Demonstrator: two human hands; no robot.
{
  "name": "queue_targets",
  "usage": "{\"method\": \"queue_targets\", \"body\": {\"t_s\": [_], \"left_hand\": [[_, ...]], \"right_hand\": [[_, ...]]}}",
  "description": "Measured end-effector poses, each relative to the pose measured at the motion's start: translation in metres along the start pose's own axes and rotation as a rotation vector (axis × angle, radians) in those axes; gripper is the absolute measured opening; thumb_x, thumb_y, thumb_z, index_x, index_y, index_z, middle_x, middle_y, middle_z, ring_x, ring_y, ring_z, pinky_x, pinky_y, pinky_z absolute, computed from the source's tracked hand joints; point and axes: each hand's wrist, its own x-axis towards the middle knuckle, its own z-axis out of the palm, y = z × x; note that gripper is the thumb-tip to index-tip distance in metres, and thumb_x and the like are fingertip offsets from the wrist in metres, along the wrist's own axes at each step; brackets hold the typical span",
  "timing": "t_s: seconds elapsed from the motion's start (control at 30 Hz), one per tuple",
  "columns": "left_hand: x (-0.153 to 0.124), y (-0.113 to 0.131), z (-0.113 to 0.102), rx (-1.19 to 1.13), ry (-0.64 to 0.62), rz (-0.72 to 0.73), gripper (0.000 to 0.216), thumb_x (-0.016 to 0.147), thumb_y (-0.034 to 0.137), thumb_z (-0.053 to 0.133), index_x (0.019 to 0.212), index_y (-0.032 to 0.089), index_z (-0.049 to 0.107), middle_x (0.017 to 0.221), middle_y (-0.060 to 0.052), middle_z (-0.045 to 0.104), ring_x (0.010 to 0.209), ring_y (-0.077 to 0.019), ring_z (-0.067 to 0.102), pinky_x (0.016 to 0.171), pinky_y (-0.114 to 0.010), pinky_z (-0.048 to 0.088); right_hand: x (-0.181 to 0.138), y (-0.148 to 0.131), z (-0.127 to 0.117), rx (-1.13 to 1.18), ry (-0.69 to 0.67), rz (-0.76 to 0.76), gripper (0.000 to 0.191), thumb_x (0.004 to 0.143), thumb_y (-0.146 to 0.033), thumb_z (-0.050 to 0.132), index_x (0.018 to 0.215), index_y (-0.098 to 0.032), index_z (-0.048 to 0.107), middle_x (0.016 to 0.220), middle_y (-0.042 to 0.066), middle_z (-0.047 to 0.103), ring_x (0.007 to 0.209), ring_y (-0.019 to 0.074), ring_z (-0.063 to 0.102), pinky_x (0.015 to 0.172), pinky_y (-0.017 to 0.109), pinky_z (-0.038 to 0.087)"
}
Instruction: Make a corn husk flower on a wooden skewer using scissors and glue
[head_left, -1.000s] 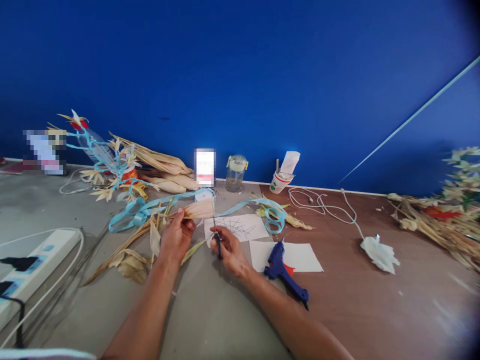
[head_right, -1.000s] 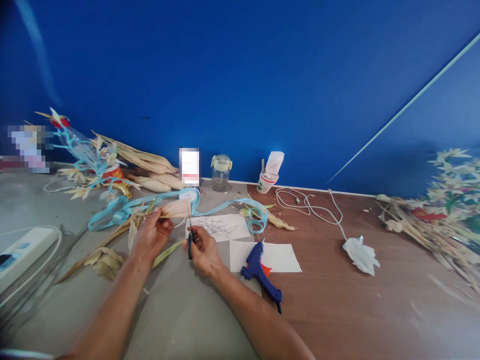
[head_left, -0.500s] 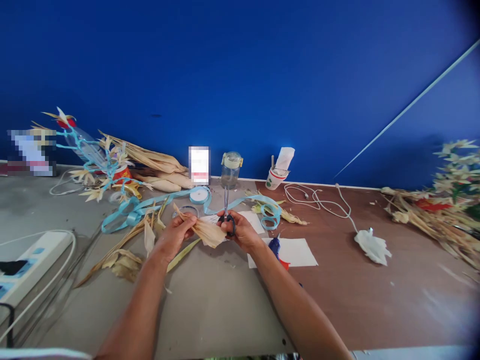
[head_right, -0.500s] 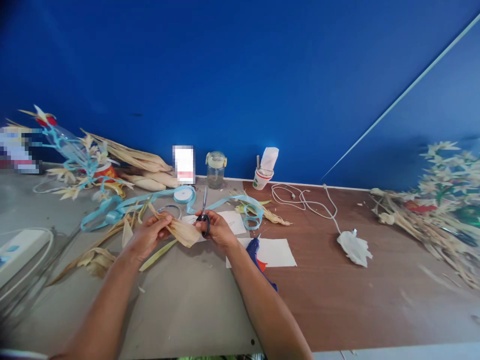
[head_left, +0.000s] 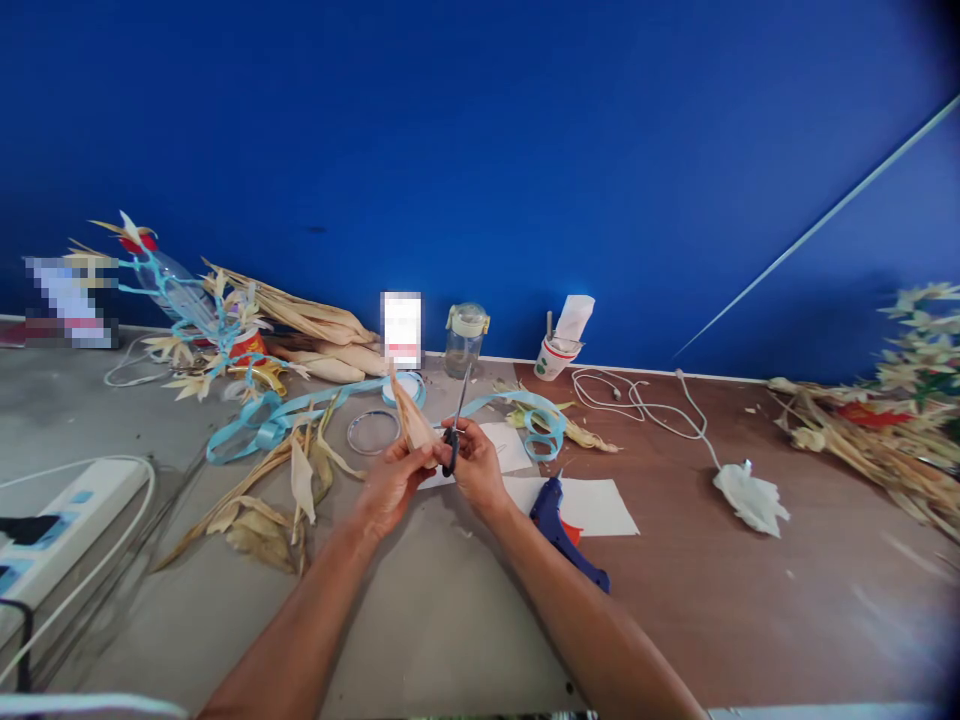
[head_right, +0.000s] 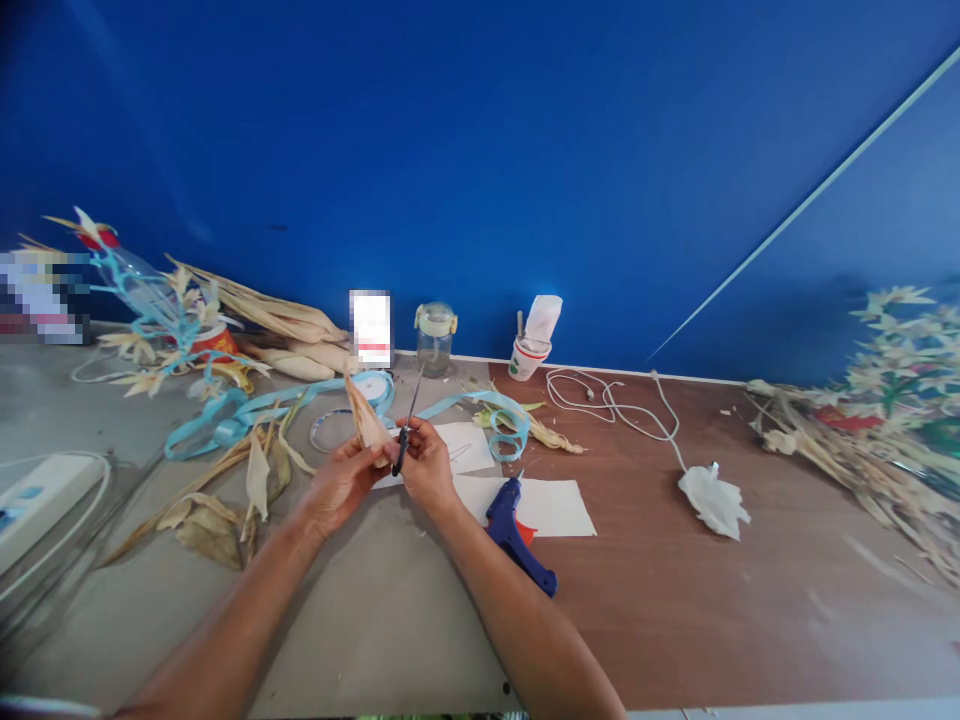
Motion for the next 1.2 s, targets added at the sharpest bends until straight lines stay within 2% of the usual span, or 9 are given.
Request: {"method": "queue_targets", "body": {"t_s": [0.17, 0.33, 0.5, 0.67, 0.83, 0.97, 1.2], "left_hand": [[0.003, 0.008, -0.007, -0.075, 0.052, 0.037, 0.029, 0.058, 0.024, 0.082, 0.081, 0.014, 0.068, 0.072, -0.002, 0.068, 0.060, -0.0099, 0.058, 0.055, -0.020, 0.046], [0.005, 0.015, -0.009, -0.192, 0.129, 0.125, 0.029, 0.055, 0.019, 0.083, 0.078, 0.016, 0.065, 0.074, 0.000, 0.069, 0.063, -0.0106, 0.062, 0.057, -0.021, 0.050], [0.006, 0.017, -0.009, -0.249, 0.227, 0.212, 0.033, 0.054, 0.017, 0.083, 0.081, 0.018, 0.064, 0.076, 0.002, 0.070, 0.063, -0.0101, 0.063, 0.058, -0.021, 0.050], [0.008, 0.017, -0.011, -0.290, 0.281, 0.272, 0.033, 0.056, 0.016, 0.080, 0.084, 0.020, 0.064, 0.081, 0.003, 0.071, 0.068, -0.0095, 0.064, 0.061, -0.021, 0.050], [0.005, 0.018, -0.006, -0.324, 0.301, 0.276, 0.031, 0.055, 0.015, 0.081, 0.080, 0.019, 0.063, 0.078, 0.003, 0.070, 0.068, -0.0097, 0.064, 0.062, -0.022, 0.050], [0.001, 0.017, -0.002, -0.302, 0.287, 0.243, 0.031, 0.054, 0.018, 0.082, 0.079, 0.019, 0.063, 0.073, 0.003, 0.069, 0.060, -0.0085, 0.061, 0.057, -0.020, 0.049], [0.001, 0.006, 0.001, -0.270, 0.285, 0.218, 0.035, 0.054, 0.023, 0.082, 0.081, 0.018, 0.060, 0.073, 0.003, 0.068, 0.055, -0.0089, 0.059, 0.054, -0.021, 0.047]], "right_hand": [[0.001, -0.002, -0.002, 0.032, 0.030, 0.036, 0.045, 0.051, -0.026, 0.080, 0.090, -0.021, 0.058, 0.065, -0.005, 0.058, 0.054, 0.0083, 0.049, 0.050, 0.021, 0.037], [-0.003, -0.001, 0.000, 0.008, 0.082, -0.014, 0.038, 0.059, -0.030, 0.074, 0.091, -0.022, 0.056, 0.063, -0.006, 0.053, 0.054, 0.0087, 0.047, 0.052, 0.022, 0.036], [-0.017, 0.007, 0.011, -0.099, -0.040, 0.000, 0.033, 0.061, -0.029, 0.071, 0.089, -0.022, 0.055, 0.065, -0.004, 0.053, 0.058, 0.0102, 0.048, 0.056, 0.023, 0.037], [-0.033, 0.019, 0.022, -0.242, -0.103, 0.042, 0.037, 0.062, -0.027, 0.072, 0.094, -0.021, 0.055, 0.069, -0.004, 0.053, 0.057, 0.0091, 0.046, 0.053, 0.022, 0.036], [-0.039, 0.031, 0.026, -0.339, -0.151, 0.034, 0.037, 0.068, -0.026, 0.069, 0.101, -0.020, 0.054, 0.070, -0.004, 0.055, 0.060, 0.0103, 0.050, 0.054, 0.023, 0.039], [-0.039, 0.040, 0.026, -0.377, -0.170, -0.018, 0.035, 0.072, -0.024, 0.066, 0.104, -0.021, 0.054, 0.077, -0.002, 0.058, 0.064, 0.0120, 0.055, 0.059, 0.024, 0.043], [-0.035, 0.043, 0.025, -0.323, -0.147, -0.093, 0.029, 0.079, -0.026, 0.060, 0.106, -0.021, 0.053, 0.090, 0.003, 0.063, 0.077, 0.0158, 0.059, 0.071, 0.028, 0.048]]}}
